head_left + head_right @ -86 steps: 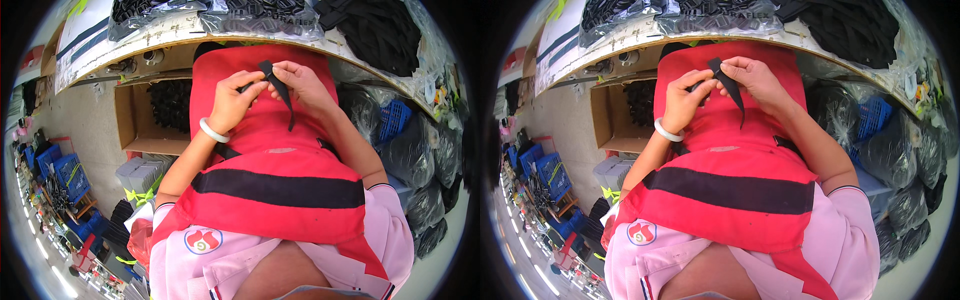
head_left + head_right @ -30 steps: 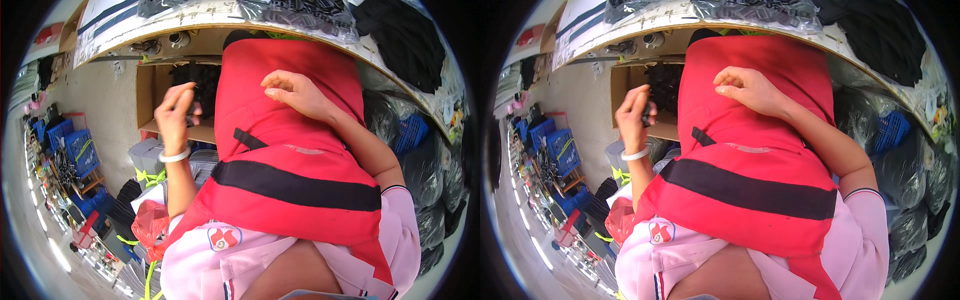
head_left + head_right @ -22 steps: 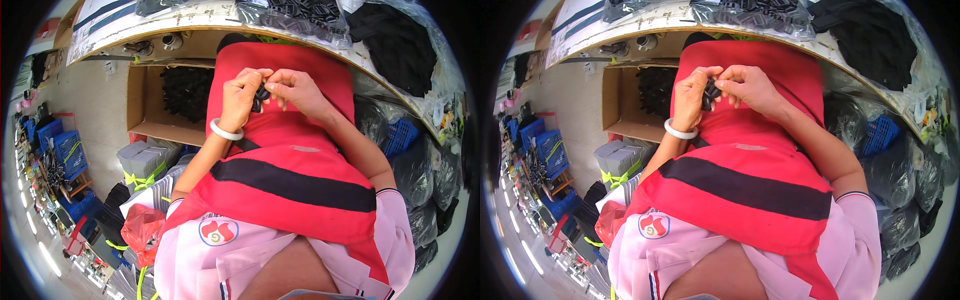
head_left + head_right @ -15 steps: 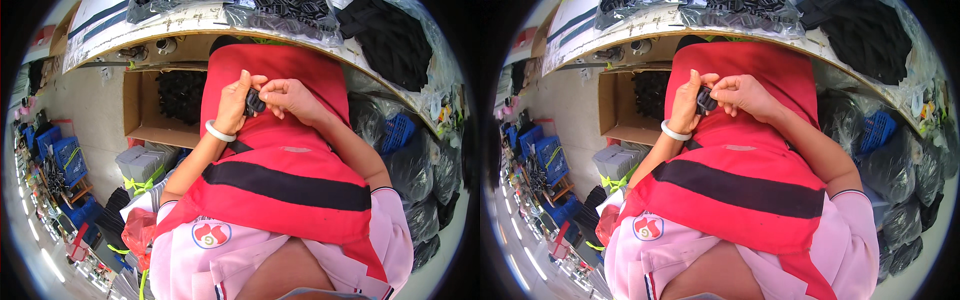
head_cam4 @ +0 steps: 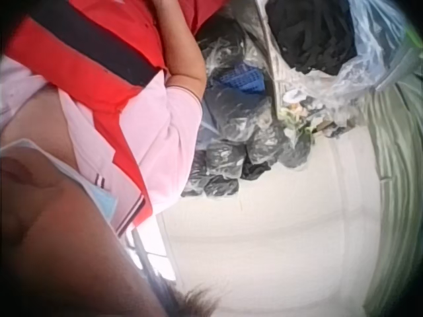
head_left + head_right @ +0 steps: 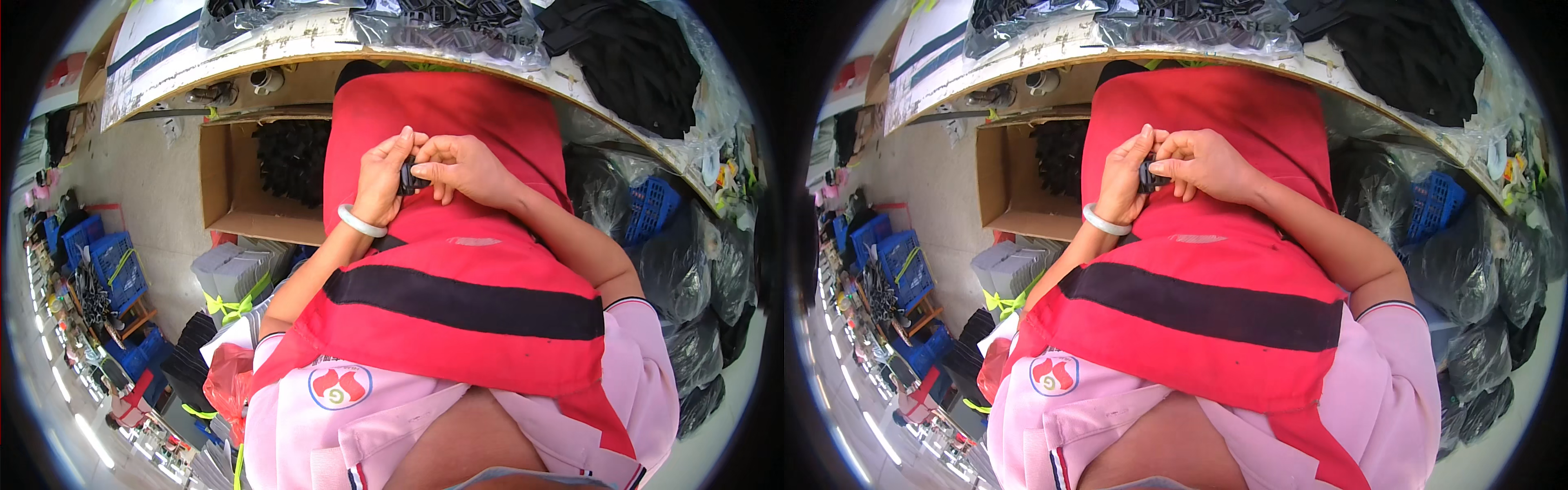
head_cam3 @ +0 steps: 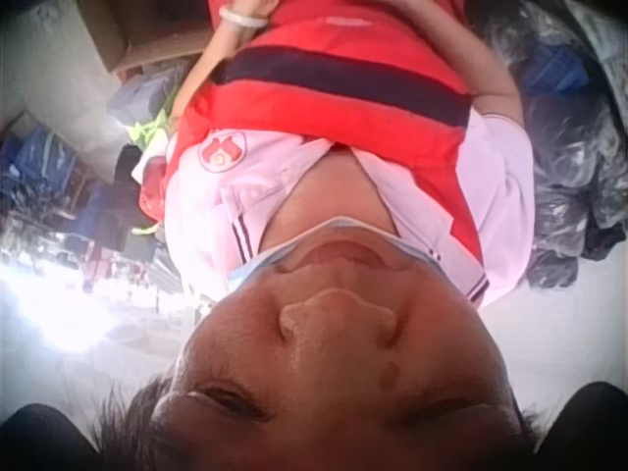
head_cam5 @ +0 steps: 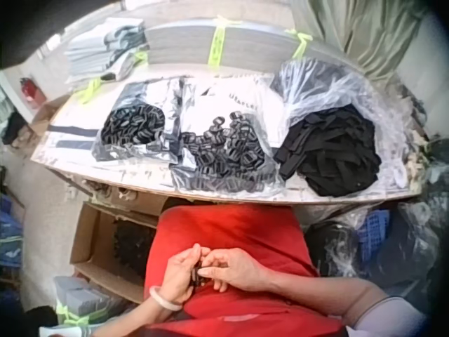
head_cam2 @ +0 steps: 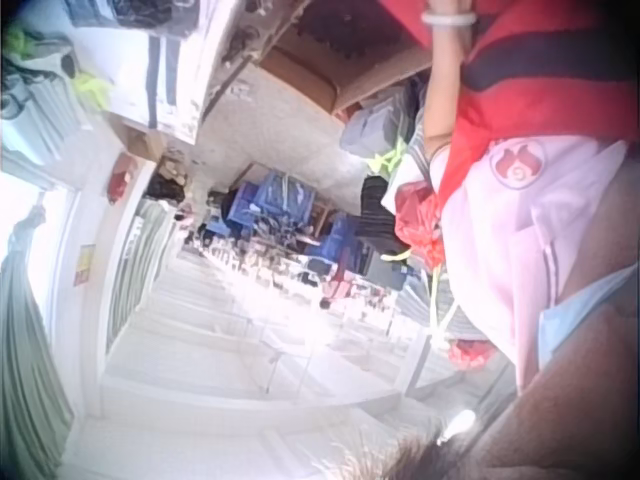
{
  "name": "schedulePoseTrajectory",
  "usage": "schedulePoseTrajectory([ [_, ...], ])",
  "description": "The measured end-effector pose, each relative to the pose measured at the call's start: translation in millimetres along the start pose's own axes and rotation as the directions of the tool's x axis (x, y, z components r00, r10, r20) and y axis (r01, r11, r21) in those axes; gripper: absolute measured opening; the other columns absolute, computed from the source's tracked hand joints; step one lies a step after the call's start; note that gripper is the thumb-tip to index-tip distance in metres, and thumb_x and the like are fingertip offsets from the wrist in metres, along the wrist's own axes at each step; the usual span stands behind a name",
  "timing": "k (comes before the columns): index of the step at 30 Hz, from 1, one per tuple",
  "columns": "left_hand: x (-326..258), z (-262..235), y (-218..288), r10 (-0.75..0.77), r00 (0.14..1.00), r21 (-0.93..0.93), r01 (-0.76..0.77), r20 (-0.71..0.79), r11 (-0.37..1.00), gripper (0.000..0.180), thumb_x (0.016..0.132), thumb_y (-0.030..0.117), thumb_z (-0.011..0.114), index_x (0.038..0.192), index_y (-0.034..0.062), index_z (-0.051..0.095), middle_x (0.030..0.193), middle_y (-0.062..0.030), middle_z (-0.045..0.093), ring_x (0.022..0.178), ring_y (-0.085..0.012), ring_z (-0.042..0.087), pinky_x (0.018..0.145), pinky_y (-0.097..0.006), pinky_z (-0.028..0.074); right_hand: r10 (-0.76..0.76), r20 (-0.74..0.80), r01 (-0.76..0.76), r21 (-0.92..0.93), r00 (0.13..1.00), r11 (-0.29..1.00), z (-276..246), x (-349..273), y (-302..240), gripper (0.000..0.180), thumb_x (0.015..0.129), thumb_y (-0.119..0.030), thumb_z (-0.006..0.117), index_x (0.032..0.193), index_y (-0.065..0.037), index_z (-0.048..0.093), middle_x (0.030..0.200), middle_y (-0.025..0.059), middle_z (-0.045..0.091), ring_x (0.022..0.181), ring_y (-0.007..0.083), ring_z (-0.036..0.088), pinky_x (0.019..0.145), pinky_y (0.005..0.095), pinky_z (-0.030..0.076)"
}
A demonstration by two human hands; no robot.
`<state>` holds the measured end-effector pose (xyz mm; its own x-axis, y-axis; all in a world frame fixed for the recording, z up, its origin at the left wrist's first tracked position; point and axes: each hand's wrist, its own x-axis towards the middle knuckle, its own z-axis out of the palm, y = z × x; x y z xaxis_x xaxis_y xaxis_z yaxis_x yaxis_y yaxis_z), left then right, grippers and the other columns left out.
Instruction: The recorder is assembling black plastic buckles onto nylon straps at a factory workstation.
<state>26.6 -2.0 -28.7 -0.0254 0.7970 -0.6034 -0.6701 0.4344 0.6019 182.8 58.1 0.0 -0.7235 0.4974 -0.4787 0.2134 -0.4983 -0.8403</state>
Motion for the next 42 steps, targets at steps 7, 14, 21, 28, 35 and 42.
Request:
schedulePoseTrajectory([
  [7,-14.7,-6.7,13.8,-0.049,0.96,0.064,0.033,0.276,0.997,0.034,0.093,0.007,0.059,0.127,0.0008,0.054,0.078,-0.0061,0.058,0.055,-0.0113,0.055,0.042,-0.021,0.043,0.026,0.052,-0.052,0.591,0.998,0.805,-17.4,11.1,25.6,0.02,0.096,-0.017,0.06,0.111,-0.004,0.055,0.089,0.0038,0.061,0.073,0.0098,0.061,0.065,0.0234,0.053],
  [14,9.2,-9.4,17.2,-0.022,0.93,0.149,-0.036,0.368,0.988,0.022,0.093,0.01,0.061,0.113,0.0002,0.06,0.095,-0.0075,0.061,0.063,-0.0128,0.056,0.045,-0.021,0.045,-0.199,-0.22,0.182,-0.096,0.955,0.979,-43.5,-20.6,1.7,0.013,0.092,-0.013,0.062,0.098,-0.002,0.061,0.086,0.0054,0.063,0.077,0.0125,0.061,0.068,0.0257,0.051],
  [21,17.9,-20.5,10.2,-0.243,0.931,-0.21,0.304,0.271,0.929,0.017,0.095,0.015,0.06,0.11,0.008,0.06,0.096,-0.0066,0.062,0.07,-0.0163,0.057,0.048,-0.023,0.045,-0.795,-0.471,-0.028,-0.866,0.381,0.5,-164.5,-64.1,-54.9,0.01,0.083,-0.009,0.065,0.092,-0.006,0.067,0.083,0.0097,0.063,0.074,0.0253,0.062,0.067,0.0326,0.049],
  [28,18.9,-9.5,8.7,-0.3,0.937,-0.289,0.342,0.179,0.894,0.019,0.096,0.019,0.059,0.11,0.006,0.059,0.093,-0.0051,0.06,0.074,-0.018,0.057,0.053,-0.023,0.048,-0.862,-0.262,-0.109,-0.965,0.433,0.239,-172.9,-50.3,-64.1,0.012,0.08,-0.011,0.066,0.092,-0.009,0.068,0.094,0.0046,0.063,0.094,0.0266,0.058,0.08,0.0363,0.049],
  [35,14.9,-8.1,9.1,-0.33,0.919,-0.14,0.364,0.215,0.921,0.021,0.097,0.021,0.058,0.11,0.0044,0.058,0.092,-0.0066,0.06,0.074,-0.0181,0.058,0.053,-0.024,0.048,-0.794,-0.425,-0.397,-0.882,0.435,0.255,-197.8,-73.2,-43.7,0.024,0.075,-0.016,0.075,0.095,-0.008,0.066,0.092,0.0052,0.063,0.091,0.027,0.057,0.082,0.0376,0.047],
  [42,18.6,-10.4,6.1,-0.348,0.882,-0.077,0.39,0.319,0.918,0.021,0.098,0.024,0.057,0.107,0.0051,0.058,0.092,-0.0072,0.059,0.07,-0.0152,0.056,0.05,-0.023,0.046,-0.89,-0.228,-0.312,-0.944,0.394,0.104,-206.0,-70.3,-41.5,0.029,0.076,-0.017,0.074,0.102,-0.01,0.066,0.098,0.006,0.06,0.095,0.0267,0.055,0.082,0.037,0.046],
])
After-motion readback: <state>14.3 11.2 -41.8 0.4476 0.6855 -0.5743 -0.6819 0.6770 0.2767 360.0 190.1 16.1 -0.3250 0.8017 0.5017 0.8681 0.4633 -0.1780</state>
